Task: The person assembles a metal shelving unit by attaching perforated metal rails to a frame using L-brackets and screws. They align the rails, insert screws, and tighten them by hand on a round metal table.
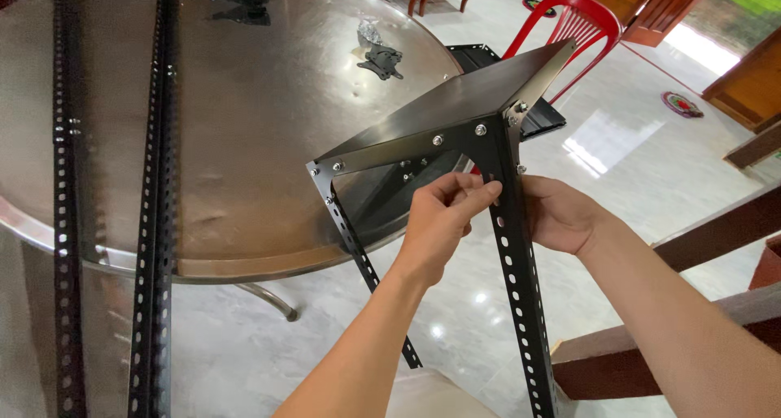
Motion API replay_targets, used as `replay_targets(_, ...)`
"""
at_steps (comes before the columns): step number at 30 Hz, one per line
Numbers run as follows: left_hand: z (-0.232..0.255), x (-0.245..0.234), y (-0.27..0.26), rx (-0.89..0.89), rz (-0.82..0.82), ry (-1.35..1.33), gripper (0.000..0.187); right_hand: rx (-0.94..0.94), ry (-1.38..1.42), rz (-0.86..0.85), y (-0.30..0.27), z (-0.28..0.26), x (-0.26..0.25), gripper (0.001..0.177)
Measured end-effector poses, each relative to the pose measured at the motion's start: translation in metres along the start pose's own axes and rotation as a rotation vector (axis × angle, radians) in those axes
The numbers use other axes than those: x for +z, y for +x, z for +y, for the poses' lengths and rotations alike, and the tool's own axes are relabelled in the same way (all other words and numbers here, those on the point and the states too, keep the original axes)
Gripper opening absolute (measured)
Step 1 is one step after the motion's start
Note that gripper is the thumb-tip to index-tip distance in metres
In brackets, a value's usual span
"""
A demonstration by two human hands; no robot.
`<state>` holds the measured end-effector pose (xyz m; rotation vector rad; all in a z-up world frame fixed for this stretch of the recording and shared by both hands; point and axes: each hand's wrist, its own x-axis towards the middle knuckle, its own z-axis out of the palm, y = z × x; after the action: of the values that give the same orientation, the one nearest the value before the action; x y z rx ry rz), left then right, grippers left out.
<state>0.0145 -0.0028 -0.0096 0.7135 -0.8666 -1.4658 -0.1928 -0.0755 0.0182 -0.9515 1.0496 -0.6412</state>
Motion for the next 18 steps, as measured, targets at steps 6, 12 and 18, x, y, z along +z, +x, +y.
replay_targets(6, 0.004, 0.002, -0.004, -0.015, 0.116, 0.028, 0.026, -0.007, 0.312, -0.419, 0.024, 0.018, -0.018, 0.026)
replay_targets(12, -0.001, 0.007, -0.009, 0.102, 0.195, 0.074, 0.025, 0.056, 0.114, -0.200, 0.042, 0.023, -0.041, 0.025)
replay_targets(18, -0.001, 0.010, -0.013, 0.116, 0.261, 0.094, 0.023, -0.003, 0.339, -0.571, 0.058, 0.037, -0.033, 0.026)
